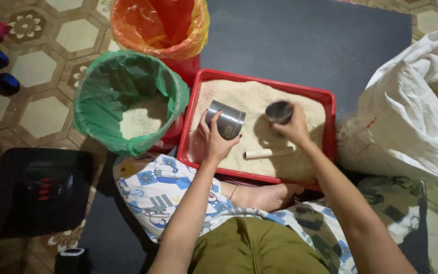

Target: The person measures grains from a tray using small metal cups and then bags them into multiple containers.

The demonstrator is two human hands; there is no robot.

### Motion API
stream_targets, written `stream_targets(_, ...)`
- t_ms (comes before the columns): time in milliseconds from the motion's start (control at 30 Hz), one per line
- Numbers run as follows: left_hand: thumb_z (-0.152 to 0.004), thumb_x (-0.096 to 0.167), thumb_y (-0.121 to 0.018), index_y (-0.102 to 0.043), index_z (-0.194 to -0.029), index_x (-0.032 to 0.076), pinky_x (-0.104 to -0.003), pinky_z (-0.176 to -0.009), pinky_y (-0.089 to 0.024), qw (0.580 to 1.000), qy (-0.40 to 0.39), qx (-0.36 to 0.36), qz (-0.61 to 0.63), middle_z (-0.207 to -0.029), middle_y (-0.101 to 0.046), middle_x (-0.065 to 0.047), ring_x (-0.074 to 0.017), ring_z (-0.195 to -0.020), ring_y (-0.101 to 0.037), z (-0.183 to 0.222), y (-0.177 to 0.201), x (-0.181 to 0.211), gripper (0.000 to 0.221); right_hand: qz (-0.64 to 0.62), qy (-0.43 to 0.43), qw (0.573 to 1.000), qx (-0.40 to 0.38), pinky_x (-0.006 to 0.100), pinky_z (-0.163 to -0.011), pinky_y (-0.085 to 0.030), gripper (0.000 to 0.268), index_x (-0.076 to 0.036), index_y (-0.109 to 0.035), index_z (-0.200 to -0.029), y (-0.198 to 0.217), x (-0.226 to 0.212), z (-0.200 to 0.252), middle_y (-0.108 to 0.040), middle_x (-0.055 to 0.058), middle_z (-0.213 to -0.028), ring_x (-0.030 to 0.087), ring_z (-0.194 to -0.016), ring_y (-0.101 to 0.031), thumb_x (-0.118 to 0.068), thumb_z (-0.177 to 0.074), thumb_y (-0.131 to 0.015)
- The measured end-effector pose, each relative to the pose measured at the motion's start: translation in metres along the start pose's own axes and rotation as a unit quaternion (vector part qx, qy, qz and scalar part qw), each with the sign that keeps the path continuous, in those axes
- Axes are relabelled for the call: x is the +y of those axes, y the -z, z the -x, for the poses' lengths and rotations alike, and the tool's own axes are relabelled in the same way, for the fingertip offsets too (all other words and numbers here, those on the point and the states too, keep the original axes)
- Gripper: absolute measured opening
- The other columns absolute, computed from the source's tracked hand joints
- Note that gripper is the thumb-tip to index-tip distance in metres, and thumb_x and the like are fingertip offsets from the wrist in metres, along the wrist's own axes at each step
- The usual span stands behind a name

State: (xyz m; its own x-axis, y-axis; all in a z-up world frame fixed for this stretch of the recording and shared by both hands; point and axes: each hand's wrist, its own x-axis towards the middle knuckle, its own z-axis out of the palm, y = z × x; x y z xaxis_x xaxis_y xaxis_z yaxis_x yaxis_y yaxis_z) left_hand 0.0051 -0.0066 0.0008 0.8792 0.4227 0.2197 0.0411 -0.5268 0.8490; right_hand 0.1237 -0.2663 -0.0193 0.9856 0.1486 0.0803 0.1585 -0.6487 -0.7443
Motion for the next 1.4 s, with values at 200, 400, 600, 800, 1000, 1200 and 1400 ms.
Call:
stream_targets(200,-0.050,0.039,-0.095,-0.052,-0.136,0.026,-0.062,-0.113,-0.030,0.995,-0.053,0.086,-0.002,-0.154,-0.032,-0.018,-0.0411,-0.141,-0.040,0.003,-0.016,-0.006,0.097,-0.045,-0.011,0.997,0.058,0.044,-0.084,-0.055,0.055,-0.010,-0.052,-0.095,-0.001,0.070,0.045,-0.049,0.012,-0.115,0.035,-0.108,-0.057,-0.033,-0.073,-0.097)
stream_targets(400,-0.052,0.033,-0.093,-0.056,-0.131,0.022,-0.066,-0.110,-0.034,0.973,-0.114,0.175,-0.101,-0.149,-0.035,-0.022,-0.0450,-0.138,-0.040,-0.014,-0.026,0.016,0.088,0.110,-0.120,0.980,0.115,0.036,-0.068,-0.057,0.036,-0.010,-0.061,-0.096,0.016,0.053,0.085,-0.065,0.011,-0.093,0.028,-0.083,-0.070,-0.044,-0.106,-0.067)
stream_targets(600,-0.051,0.034,-0.089,-0.054,-0.136,0.021,-0.064,-0.104,-0.038,0.982,-0.085,0.098,-0.139,-0.141,-0.042,-0.028,-0.0503,-0.125,-0.049,-0.007,-0.051,0.033,0.092,0.003,-0.276,0.956,0.102,0.046,-0.118,-0.039,0.055,-0.016,-0.053,-0.148,-0.026,0.053,0.088,-0.057,0.021,-0.147,0.032,-0.134,-0.055,-0.058,-0.113,-0.041)
stream_targets(800,-0.049,0.043,-0.092,-0.052,-0.139,0.027,-0.060,-0.108,-0.036,0.992,-0.044,0.048,-0.111,-0.146,-0.039,-0.021,-0.0435,-0.129,-0.047,0.003,-0.066,0.031,0.100,-0.039,-0.272,0.960,0.060,0.055,-0.115,-0.041,0.048,-0.019,-0.050,-0.144,-0.020,0.012,0.093,-0.058,0.025,-0.143,0.040,-0.136,-0.051,-0.052,-0.110,-0.042)
stream_targets(1000,-0.051,0.042,-0.096,-0.045,-0.146,0.025,-0.047,-0.121,-0.021,0.991,0.079,0.016,0.110,-0.143,-0.042,-0.013,-0.0331,-0.141,-0.037,0.000,-0.087,0.017,0.108,-0.044,-0.267,0.961,0.061,0.056,-0.114,-0.041,0.052,-0.016,-0.049,-0.145,-0.013,0.005,0.095,-0.060,0.030,-0.138,0.045,-0.133,-0.053,-0.054,-0.110,-0.040)
stream_targets(1200,-0.063,0.048,-0.091,-0.037,-0.151,0.033,-0.058,-0.116,-0.027,0.947,0.254,0.007,0.197,-0.151,-0.040,-0.023,-0.0440,-0.140,-0.042,-0.006,-0.045,0.025,0.104,-0.020,-0.088,0.986,0.142,0.045,-0.083,-0.058,0.012,-0.017,-0.067,-0.111,0.001,-0.023,0.098,-0.073,0.008,-0.100,0.031,-0.099,-0.072,-0.026,-0.109,-0.059)
stream_targets(1400,-0.077,0.059,-0.077,-0.038,-0.156,0.020,-0.065,-0.090,-0.055,0.871,0.388,0.048,0.299,-0.155,-0.030,-0.032,-0.0544,-0.140,-0.039,-0.014,-0.007,0.006,0.095,0.213,0.080,0.974,0.015,0.039,-0.098,-0.050,0.036,-0.022,-0.061,-0.108,-0.028,0.006,0.110,-0.058,-0.001,-0.102,0.026,-0.110,-0.054,-0.013,-0.078,-0.078)
